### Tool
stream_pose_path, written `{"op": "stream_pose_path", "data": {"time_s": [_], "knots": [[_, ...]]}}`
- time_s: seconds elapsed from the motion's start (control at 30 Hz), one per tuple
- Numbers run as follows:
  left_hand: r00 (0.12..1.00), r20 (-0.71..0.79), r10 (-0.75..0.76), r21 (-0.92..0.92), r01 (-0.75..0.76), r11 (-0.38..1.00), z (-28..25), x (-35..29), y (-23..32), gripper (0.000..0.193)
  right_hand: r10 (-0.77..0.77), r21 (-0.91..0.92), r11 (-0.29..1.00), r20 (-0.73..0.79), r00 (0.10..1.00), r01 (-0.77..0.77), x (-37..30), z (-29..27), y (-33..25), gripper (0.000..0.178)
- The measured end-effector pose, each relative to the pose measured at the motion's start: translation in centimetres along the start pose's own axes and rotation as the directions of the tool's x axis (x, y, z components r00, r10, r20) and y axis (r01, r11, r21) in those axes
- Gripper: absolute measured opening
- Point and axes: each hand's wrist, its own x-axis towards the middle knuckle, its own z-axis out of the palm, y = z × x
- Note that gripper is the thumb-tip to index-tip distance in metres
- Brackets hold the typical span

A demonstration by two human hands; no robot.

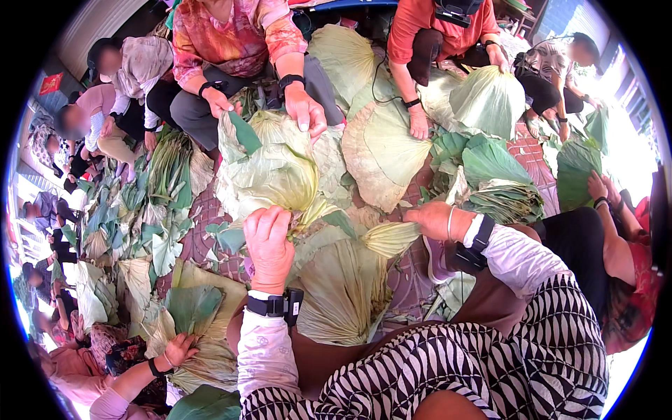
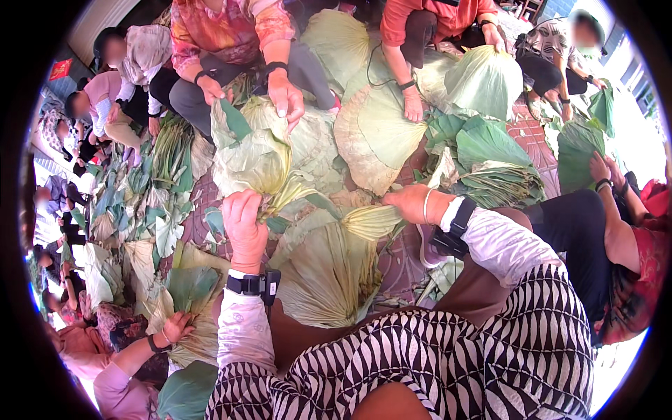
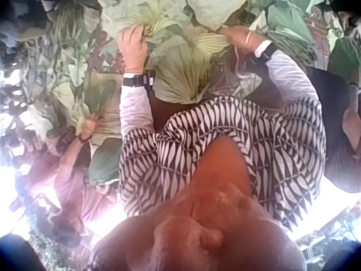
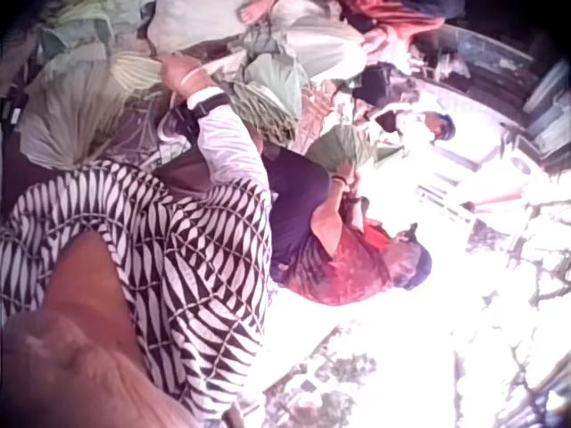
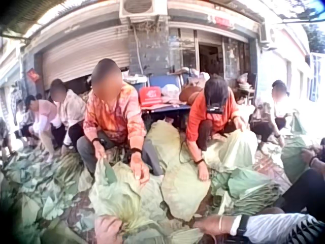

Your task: The person sorts and stacks large green leaves by hand, picking them up from a large pile and organizing them into neat stacks while sitting on the ground.

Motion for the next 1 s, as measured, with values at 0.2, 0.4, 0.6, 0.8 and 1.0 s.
{"op": "stream_pose_path", "data": {"time_s": [0.2, 0.4, 0.6, 0.8, 1.0], "knots": [[0.995, 0.090, 0.037, 0.000, -0.038, 0.999, 1.6, 0.4, 1.1, 0.035, 0.144, 0.131, 0.986, -0.352, 0.925, -0.104, 0.7, -0.1, 0.7, 0.025], [0.989, 0.140, 0.047, -0.008, -0.046, 0.999, 2.6, 1.0, 1.7, 0.033, 0.173, 0.100, 0.983, -0.248, 0.953, -0.152, 2.9, -0.9, 0.3, 0.026], [0.986, 0.156, 0.056, -0.032, -0.051, 0.998, 3.1, 0.9, 1.9, 0.033, 0.107, -0.020, 0.994, -0.052, 0.993, -0.108, 3.6, -0.7, -1.7, 0.029], [0.986, 0.160, 0.051, -0.024, -0.048, 0.999, 2.8, 1.0, 2.1, 0.034, 0.065, -0.120, 0.991, 0.042, 0.997, -0.060, 3.7, -0.6, -1.7, 0.031], [0.985, 0.165, 0.039, -0.030, -0.034, 0.999, 2.7, 0.7, 2.2, 0.035, 0.083, -0.183, 0.981, 0.109, 0.991, -0.062, 4.3, -0.1, -1.9, 0.030]]}}
